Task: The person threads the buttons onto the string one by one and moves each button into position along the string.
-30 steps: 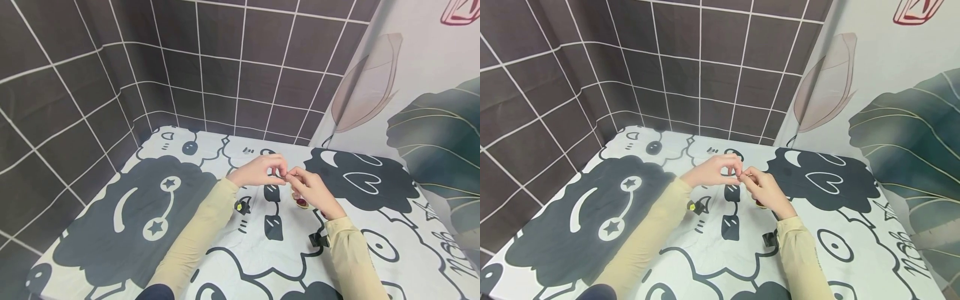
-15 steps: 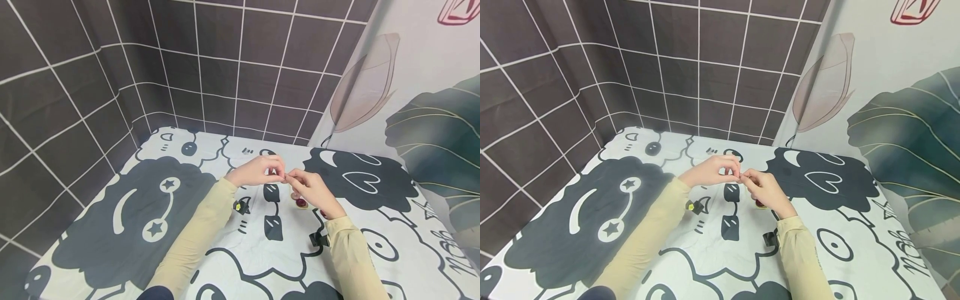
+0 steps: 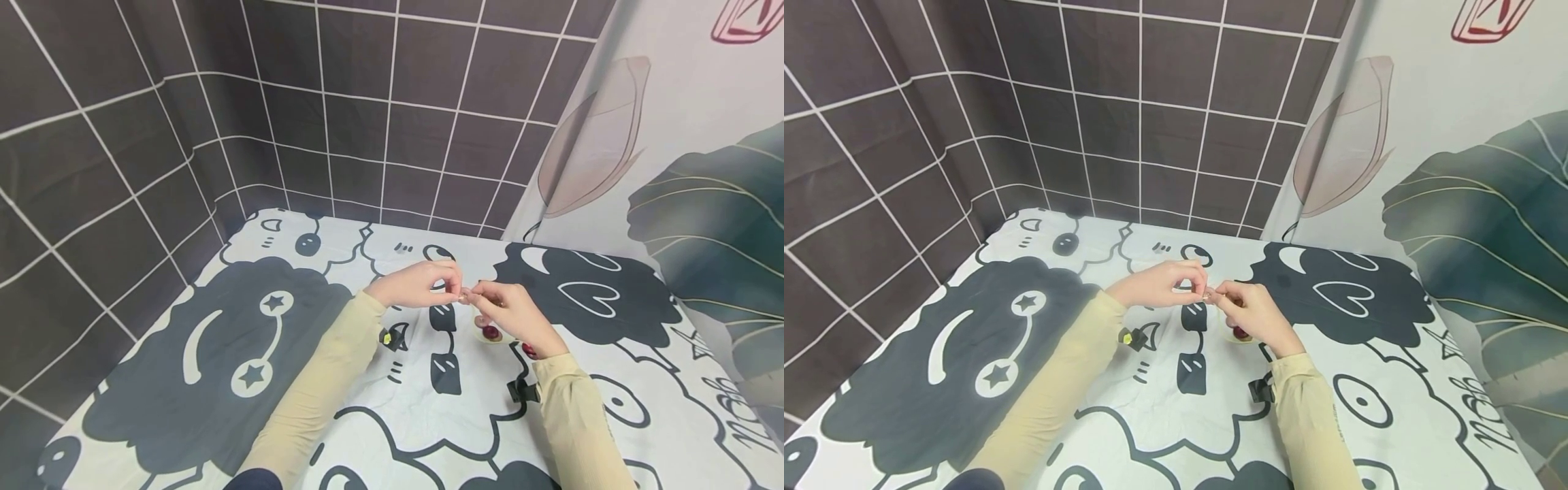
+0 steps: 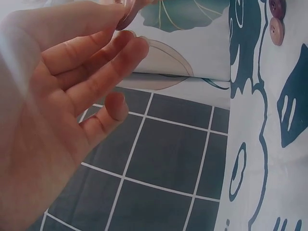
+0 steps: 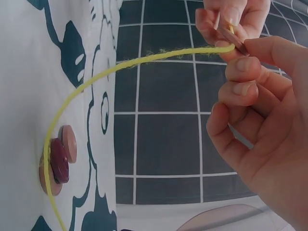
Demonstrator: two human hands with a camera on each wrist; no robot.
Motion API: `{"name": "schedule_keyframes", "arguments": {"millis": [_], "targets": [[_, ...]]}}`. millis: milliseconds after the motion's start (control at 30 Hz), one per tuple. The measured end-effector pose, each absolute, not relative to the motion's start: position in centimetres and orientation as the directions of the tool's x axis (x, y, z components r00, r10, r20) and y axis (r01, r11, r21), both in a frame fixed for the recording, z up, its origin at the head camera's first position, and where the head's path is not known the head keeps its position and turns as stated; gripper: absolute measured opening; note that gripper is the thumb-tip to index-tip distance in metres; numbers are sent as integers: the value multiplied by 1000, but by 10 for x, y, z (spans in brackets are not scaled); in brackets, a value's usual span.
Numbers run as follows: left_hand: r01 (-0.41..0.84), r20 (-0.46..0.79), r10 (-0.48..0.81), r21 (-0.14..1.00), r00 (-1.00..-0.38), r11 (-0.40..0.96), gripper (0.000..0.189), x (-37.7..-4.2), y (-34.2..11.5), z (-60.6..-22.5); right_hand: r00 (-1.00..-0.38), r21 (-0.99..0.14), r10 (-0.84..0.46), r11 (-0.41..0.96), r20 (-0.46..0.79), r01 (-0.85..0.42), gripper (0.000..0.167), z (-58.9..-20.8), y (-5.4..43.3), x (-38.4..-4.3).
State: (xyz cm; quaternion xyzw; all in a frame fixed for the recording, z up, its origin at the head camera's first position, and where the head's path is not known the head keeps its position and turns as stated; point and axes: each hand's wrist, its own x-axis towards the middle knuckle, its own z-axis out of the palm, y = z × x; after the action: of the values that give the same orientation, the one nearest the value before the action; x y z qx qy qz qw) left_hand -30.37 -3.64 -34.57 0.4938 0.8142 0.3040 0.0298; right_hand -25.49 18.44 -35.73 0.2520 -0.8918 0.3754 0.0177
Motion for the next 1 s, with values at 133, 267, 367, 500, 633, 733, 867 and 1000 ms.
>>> {"name": "schedule_keyframes", "arguments": {"millis": [133,267,367,500,633,733,867,1000], "targets": [[785,242,824,519,-513,337,6,-304,-37,-346,-869,-632,-431,609,244,-479,16,-357,187,-254],[775,217,818,513,-533,369,4,-305,-39,-345,-872,-612,-419,629,253,-479,16,-354,189,-253],[765,195,813,510,-548,393,4,-307,-42,-345,-874,-600,-411,641,258,-478,16,-352,191,-253],[757,171,809,501,-562,420,2,-308,-47,-344,-874,-571,-410,665,260,-482,16,-351,197,-254],[748,145,805,491,-576,447,3,-310,-53,-344,-882,-534,-413,705,228,-467,16,-351,205,-258],[735,133,799,502,-586,456,5,-311,-58,-344,-888,-516,-416,726,196,-454,14,-352,212,-261],[721,122,793,516,-597,463,6,-311,-63,-343,-889,-506,-430,738,158,-447,11,-353,220,-262],[709,113,788,527,-605,468,5,-311,-66,-341,-891,-512,-442,743,109,-431,10,-352,227,-262]]}}
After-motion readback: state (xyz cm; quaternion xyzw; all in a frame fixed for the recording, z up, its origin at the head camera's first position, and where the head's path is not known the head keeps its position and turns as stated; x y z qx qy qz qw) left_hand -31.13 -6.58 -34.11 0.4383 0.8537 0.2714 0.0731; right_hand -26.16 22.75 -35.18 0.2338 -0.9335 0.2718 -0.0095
